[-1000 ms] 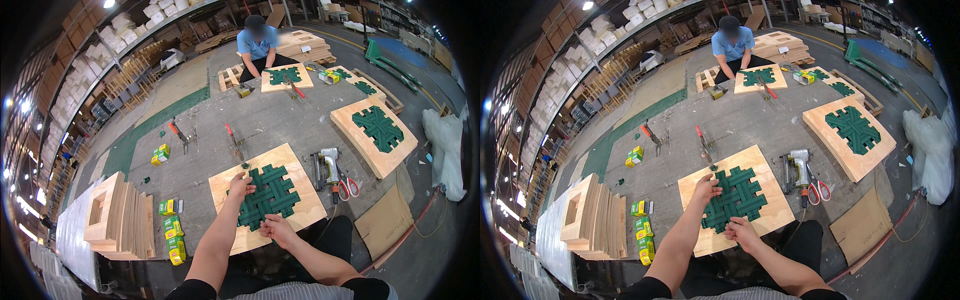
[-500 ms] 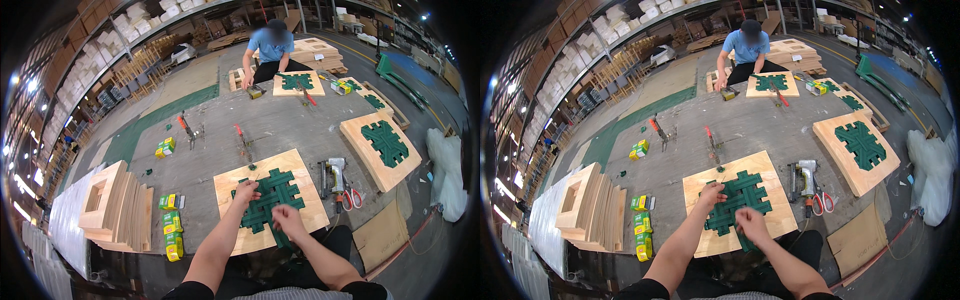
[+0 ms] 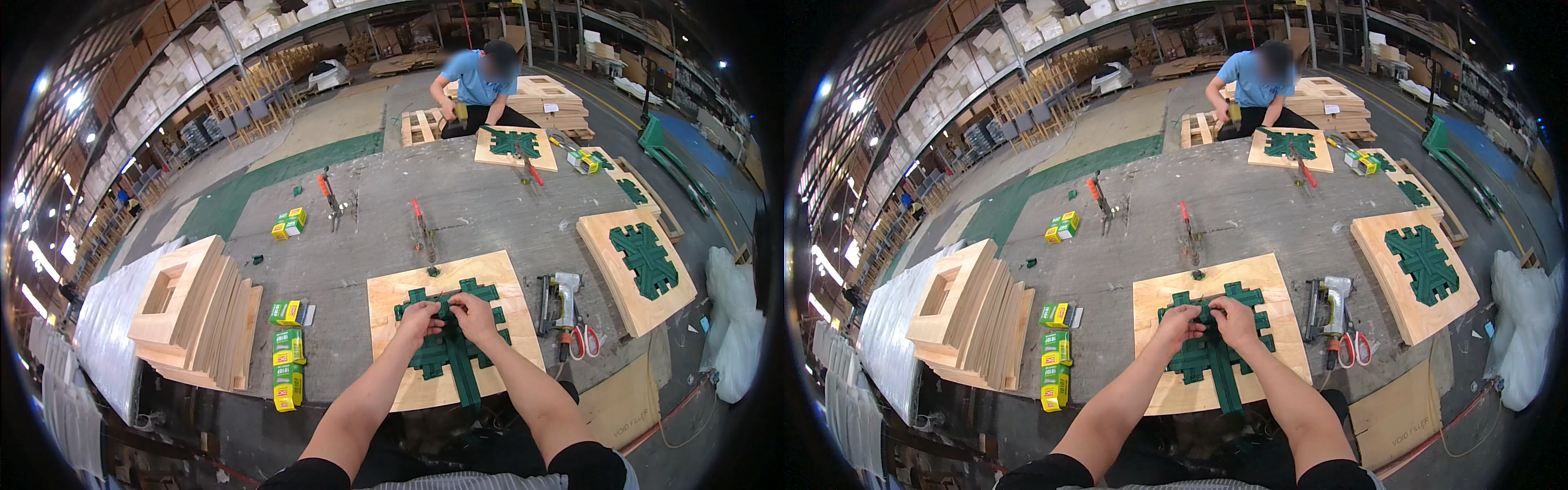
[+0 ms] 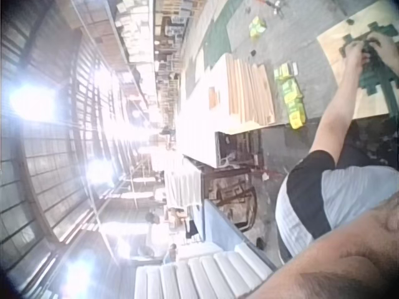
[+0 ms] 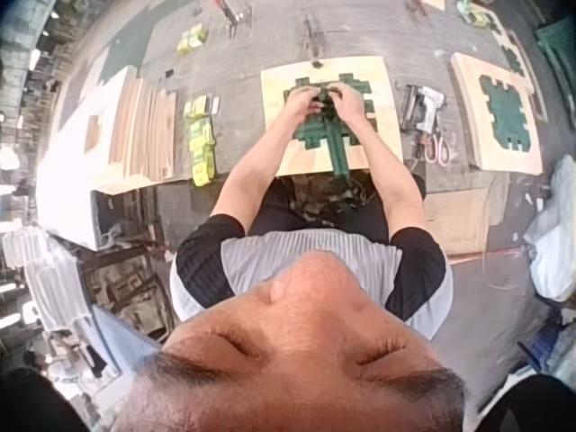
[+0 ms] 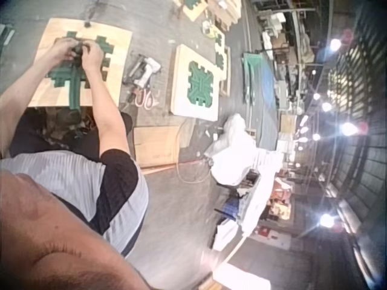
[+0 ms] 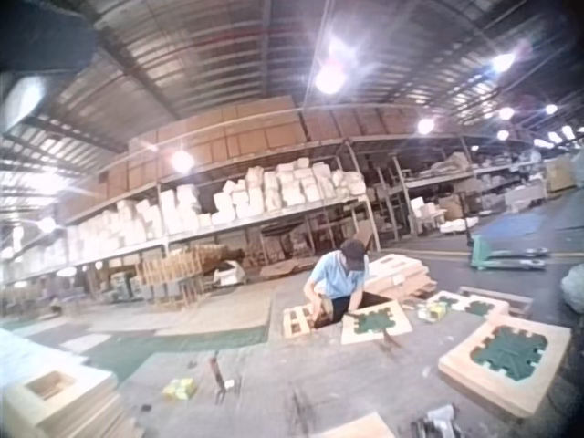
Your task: The person assembles a green woven pattern onto a square wooden board by hand, then uses a pneumatic nail gun to fasten the pattern in place. The person repeats this process across multiple boards, handling green woven strips and wooden boards.
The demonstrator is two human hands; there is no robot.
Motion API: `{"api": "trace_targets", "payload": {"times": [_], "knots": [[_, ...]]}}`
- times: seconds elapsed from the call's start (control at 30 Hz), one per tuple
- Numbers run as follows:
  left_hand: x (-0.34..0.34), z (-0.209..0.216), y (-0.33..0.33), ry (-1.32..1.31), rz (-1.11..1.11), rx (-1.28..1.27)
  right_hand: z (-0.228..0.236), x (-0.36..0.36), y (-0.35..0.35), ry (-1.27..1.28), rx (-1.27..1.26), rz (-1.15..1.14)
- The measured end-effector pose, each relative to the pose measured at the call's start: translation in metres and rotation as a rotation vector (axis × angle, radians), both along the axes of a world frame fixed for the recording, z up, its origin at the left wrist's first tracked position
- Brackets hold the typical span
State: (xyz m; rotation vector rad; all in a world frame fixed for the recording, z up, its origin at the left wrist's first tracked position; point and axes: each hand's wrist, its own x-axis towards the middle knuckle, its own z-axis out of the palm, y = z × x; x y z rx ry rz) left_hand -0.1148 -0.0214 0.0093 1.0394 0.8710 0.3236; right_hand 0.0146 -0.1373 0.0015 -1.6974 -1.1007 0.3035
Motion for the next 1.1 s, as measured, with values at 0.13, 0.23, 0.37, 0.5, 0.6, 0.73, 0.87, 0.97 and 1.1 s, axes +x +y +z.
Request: {"api": "trace_targets", "payload": {"times": [0.13, 0.23, 0.37, 0.5, 0.6, 0.73, 0.87, 0.97, 1.1], "knots": [[-0.002, 0.000, 0.000, 0.016, 0.009, -0.011, 0.003, -0.002, 0.000, -0.114, 0.016, 0.005], [-0.002, -0.003, -0.008, 0.011, 0.145, 0.292, 0.004, -0.003, 0.003, -0.164, 0.012, 0.010], [-0.006, -0.005, -0.024, 0.132, 0.151, 1.230, -0.002, 0.002, 0.000, -0.192, -0.018, -0.009], [-0.007, -0.008, -0.029, 0.147, 0.070, 1.303, -0.004, 0.003, 0.000, -0.177, -0.036, 0.011], [-0.007, -0.012, -0.022, 0.142, 0.093, 1.308, -0.003, 0.003, 0.005, -0.206, -0.041, 0.048], [-0.002, -0.012, -0.007, 0.244, 0.131, 1.330, -0.001, 0.010, 0.030, -0.260, -0.121, 0.067], [0.002, -0.015, -0.003, 0.323, 0.116, 1.352, -0.007, 0.030, 0.062, -0.317, -0.332, -0.012], [-0.002, -0.024, -0.010, 0.292, 0.064, 1.486, -0.013, 0.042, 0.075, -0.281, -0.430, -0.061], [-0.004, -0.033, -0.015, 0.316, -0.066, 1.605, -0.015, 0.041, 0.088, -0.305, -0.440, -0.110]]}}
